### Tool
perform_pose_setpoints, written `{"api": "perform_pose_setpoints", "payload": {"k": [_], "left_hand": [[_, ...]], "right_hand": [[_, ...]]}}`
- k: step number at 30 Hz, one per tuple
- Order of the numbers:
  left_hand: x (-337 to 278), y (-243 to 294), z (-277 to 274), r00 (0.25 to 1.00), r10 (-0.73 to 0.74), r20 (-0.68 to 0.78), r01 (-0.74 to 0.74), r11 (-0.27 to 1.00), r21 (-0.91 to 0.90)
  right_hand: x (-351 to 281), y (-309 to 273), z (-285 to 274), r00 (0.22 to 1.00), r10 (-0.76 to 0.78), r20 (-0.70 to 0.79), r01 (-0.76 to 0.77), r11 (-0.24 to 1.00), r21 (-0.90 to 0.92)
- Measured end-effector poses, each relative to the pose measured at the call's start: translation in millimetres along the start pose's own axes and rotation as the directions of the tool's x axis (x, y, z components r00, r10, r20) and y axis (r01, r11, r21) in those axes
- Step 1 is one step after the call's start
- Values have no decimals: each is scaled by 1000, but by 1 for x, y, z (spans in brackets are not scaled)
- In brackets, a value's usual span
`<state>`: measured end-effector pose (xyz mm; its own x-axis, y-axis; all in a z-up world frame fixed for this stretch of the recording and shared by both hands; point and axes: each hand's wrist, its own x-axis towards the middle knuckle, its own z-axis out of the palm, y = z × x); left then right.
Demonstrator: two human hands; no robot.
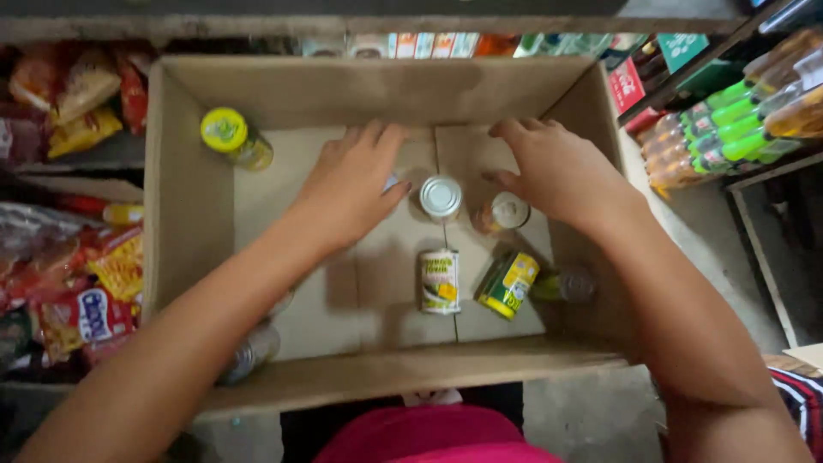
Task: Organizing and stocking canned goods onto a shelf from a cardboard box.
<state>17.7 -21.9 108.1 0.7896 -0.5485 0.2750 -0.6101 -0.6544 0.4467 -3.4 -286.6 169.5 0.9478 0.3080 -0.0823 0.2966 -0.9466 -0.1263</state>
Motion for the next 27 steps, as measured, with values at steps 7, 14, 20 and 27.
{"api": "perform_pose_setpoints", "payload": {"k": [7, 14, 20, 27], "left_hand": [[-33, -28, 14, 996, -80, 30, 81, 996, -23], [-40, -47, 53, 998, 58, 27, -63, 960, 272], [-35, -44, 43, 995, 96, 30, -101, 954, 284], [-35, -39, 24, 983, 12, 184, -33, 993, 114]], "right_hand": [[6, 1, 59, 905, 186, 383, -157, 982, -107], [21, 37, 74, 897, -96, 432, 106, 994, 2], [30, 63, 71, 942, -172, 288, 103, 966, 239], [24, 46, 50, 981, -14, 192, -61, 924, 378]]}}
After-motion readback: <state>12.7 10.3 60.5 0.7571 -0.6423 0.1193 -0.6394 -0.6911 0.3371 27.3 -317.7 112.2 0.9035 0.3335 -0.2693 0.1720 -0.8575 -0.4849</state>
